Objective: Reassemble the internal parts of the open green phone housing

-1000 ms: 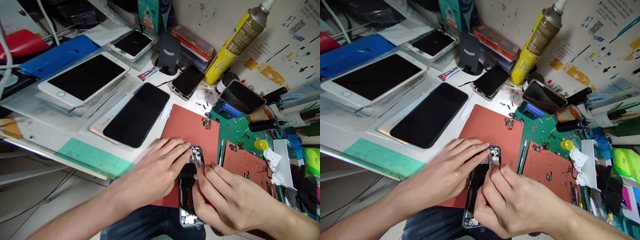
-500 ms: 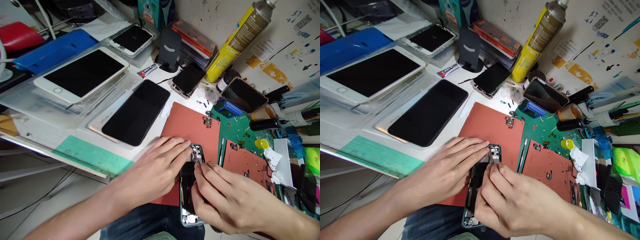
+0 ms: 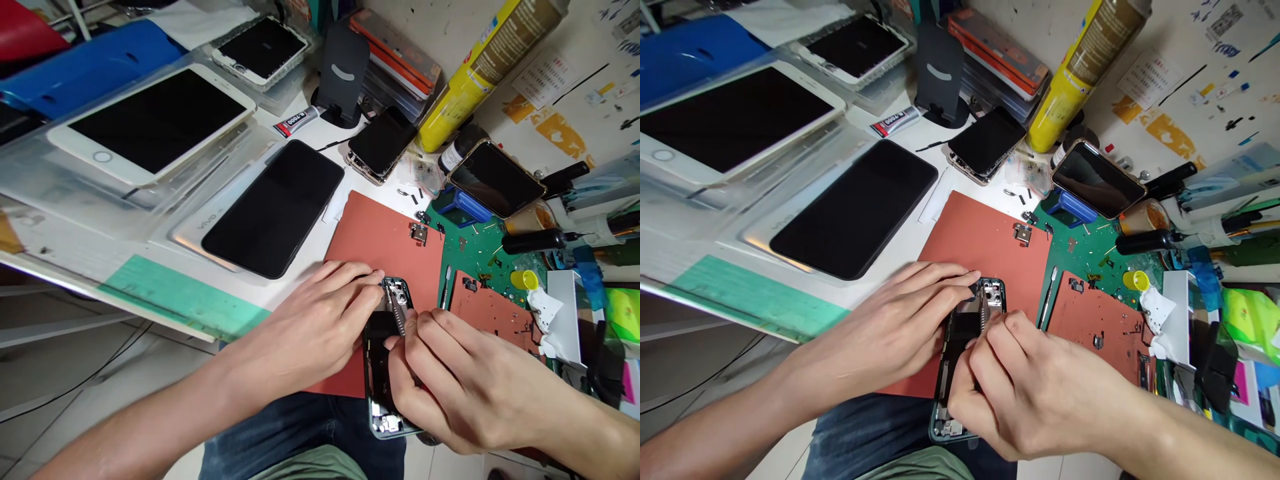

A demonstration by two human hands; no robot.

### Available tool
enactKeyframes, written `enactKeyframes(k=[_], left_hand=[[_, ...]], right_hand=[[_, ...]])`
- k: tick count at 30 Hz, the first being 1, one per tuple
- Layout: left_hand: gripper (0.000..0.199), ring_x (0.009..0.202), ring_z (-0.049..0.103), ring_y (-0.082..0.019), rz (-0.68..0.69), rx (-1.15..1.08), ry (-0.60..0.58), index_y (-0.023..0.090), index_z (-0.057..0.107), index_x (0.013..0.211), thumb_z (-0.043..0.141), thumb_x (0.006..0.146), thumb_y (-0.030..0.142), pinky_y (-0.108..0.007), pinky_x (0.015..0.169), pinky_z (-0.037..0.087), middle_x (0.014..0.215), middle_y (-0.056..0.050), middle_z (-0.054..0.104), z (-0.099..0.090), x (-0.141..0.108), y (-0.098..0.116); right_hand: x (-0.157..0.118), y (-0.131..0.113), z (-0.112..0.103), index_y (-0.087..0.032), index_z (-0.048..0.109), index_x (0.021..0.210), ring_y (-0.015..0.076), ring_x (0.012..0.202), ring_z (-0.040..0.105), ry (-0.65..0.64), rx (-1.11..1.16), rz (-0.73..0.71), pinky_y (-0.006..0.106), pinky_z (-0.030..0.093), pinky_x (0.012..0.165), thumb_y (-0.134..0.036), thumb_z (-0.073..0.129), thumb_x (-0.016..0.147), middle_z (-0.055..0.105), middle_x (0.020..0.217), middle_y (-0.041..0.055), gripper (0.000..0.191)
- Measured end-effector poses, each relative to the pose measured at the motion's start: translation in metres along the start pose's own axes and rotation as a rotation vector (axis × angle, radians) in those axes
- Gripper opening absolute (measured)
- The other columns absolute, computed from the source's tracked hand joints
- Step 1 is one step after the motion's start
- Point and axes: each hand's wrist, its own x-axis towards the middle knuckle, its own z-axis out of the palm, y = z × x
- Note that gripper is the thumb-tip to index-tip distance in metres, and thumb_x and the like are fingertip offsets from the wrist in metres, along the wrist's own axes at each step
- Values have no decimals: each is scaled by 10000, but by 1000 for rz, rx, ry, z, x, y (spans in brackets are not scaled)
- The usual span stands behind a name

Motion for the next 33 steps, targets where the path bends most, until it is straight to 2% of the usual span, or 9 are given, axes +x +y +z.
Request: enactKeyframes(k=[3,8,14,17,20,24,29,33], left_hand=[[424,1326,661,-325,4,3,5,37,660,1337,485,956,-23,-494,1084,591,1370,-171,751,0,1,0],[421,1329,667,-320,5,15,-1,40,652,1345,465,973,-27,-498,1086,605,1364,-179,753,-1,0,0],[441,1343,670,-331,-6,6,-19,43,635,1345,470,942,-24,-495,1086,631,1370,-195,741,1,0,1],[441,1380,658,-344,8,14,-13,27,630,1348,470,941,-26,-483,1108,631,1365,-201,741,1,-1,1],[456,1401,647,-362,23,25,-9,0,614,1378,477,944,-24,-484,1128,627,1370,-204,740,2,-2,1],[464,1406,641,-367,22,18,-20,-10,604,1394,470,950,-25,-493,1130,632,1364,-197,747,3,-3,0],[481,1413,637,-355,-4,-6,-24,3,586,1404,517,929,-24,-480,1119,640,1384,-211,733,4,-3,0],[501,1413,636,-368,6,5,-18,-13,551,1437,533,936,-15,-495,1127,635,1389,-220,726,5,-4,0]], right_hand=[[-1,-1,2,-118,713,1079,266,648,688,10,-7,-2,446,484,711,-178,632,987,769,780,60,137],[-1,-2,1,-88,720,1124,278,756,736,-11,5,-20,456,498,791,-164,531,1026,814,897,111,226],[-2,-3,3,-72,724,1093,239,615,642,13,-16,-14,433,441,654,-135,573,993,752,766,85,192],[-3,-2,3,-85,716,1088,226,611,618,18,-20,1,419,431,637,-127,610,984,733,740,72,154],[-4,-2,2,-100,707,1106,248,678,657,16,-5,17,427,457,679,-139,580,1005,769,809,97,167],[-4,-3,1,-103,691,1134,289,871,737,-11,-12,32,451,515,817,-147,497,1048,820,991,163,216],[-6,-4,2,-118,674,1036,264,670,687,42,-9,87,433,495,690,-75,582,994,766,759,84,110],[-6,-2,-1,-96,673,1118,307,873,760,12,12,75,448,542,816,-95,469,1041,825,981,160,219]])
